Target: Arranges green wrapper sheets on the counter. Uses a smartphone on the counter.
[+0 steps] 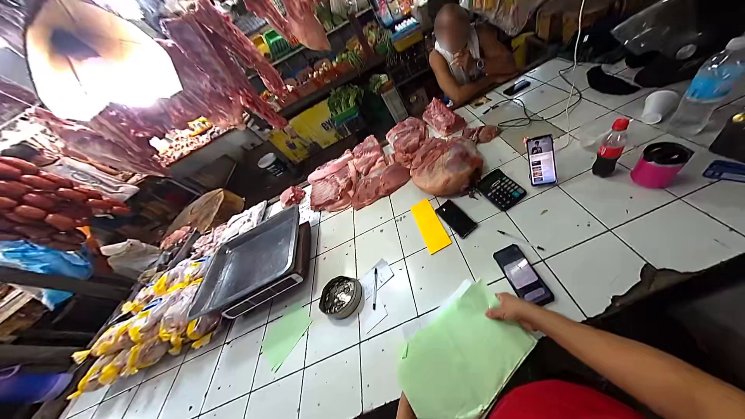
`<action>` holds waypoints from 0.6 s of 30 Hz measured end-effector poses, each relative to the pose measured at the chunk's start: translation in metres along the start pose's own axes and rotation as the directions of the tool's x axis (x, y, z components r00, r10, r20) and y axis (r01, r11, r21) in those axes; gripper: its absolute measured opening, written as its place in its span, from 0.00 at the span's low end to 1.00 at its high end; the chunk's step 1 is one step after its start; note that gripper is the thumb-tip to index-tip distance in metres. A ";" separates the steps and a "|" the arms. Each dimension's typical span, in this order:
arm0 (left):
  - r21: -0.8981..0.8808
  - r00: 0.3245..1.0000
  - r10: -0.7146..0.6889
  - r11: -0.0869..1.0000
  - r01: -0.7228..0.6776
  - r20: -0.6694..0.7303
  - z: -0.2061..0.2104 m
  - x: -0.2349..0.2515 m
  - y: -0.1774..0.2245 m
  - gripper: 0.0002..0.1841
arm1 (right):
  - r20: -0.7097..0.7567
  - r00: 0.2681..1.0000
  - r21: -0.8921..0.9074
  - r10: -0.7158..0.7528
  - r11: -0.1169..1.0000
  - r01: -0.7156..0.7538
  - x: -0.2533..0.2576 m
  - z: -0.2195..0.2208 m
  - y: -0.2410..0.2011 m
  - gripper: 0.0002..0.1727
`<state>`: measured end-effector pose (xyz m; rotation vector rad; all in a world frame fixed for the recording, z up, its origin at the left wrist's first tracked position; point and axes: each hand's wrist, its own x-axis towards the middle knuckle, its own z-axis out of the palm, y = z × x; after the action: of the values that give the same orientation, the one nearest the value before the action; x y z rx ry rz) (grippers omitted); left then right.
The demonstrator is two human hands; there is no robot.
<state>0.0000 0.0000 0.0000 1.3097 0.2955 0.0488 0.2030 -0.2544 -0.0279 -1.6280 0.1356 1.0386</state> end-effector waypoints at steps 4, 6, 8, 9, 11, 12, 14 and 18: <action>-0.051 0.806 -0.472 0.871 0.488 -0.358 -0.005 0.052 -0.026 0.15 | -0.030 0.997 -0.092 0.067 0.993 -0.070 0.031 0.007 0.031 0.24; -0.088 0.804 -0.475 0.874 0.477 -0.359 -0.006 0.052 -0.025 0.19 | -0.051 0.997 -0.107 0.066 0.992 -0.071 0.039 0.006 0.036 0.24; -0.144 0.837 -0.450 0.893 0.426 -0.311 -0.005 0.055 -0.025 0.34 | -0.081 0.995 -0.140 0.056 0.988 -0.067 0.045 0.005 0.036 0.24; -0.157 0.839 -0.460 0.888 0.432 -0.291 -0.005 0.057 -0.023 0.42 | -0.092 0.994 -0.162 0.052 0.985 -0.066 0.046 0.006 0.037 0.24; -0.130 0.832 -0.473 0.881 0.455 -0.290 -0.003 0.057 -0.020 0.42 | -0.122 0.991 -0.209 0.045 0.975 -0.070 0.044 0.006 0.035 0.25; -0.099 0.837 -0.472 0.880 0.464 -0.276 -0.004 0.056 -0.022 0.36 | -0.136 0.990 -0.237 0.045 0.968 -0.076 0.042 0.008 0.033 0.26; -0.052 0.821 -0.501 0.860 0.507 -0.276 -0.007 0.054 -0.027 0.28 | -0.154 0.987 -0.300 0.047 0.950 -0.092 0.037 0.011 0.029 0.27; 0.063 0.784 -0.491 0.832 0.552 -0.381 -0.010 0.065 -0.043 0.23 | -0.201 0.979 -0.335 0.016 0.938 -0.084 0.030 0.020 0.024 0.30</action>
<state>0.0541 0.0112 -0.0550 1.3450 0.9871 -0.2256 0.1965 -0.2338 -0.0650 -2.0541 0.1334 0.9773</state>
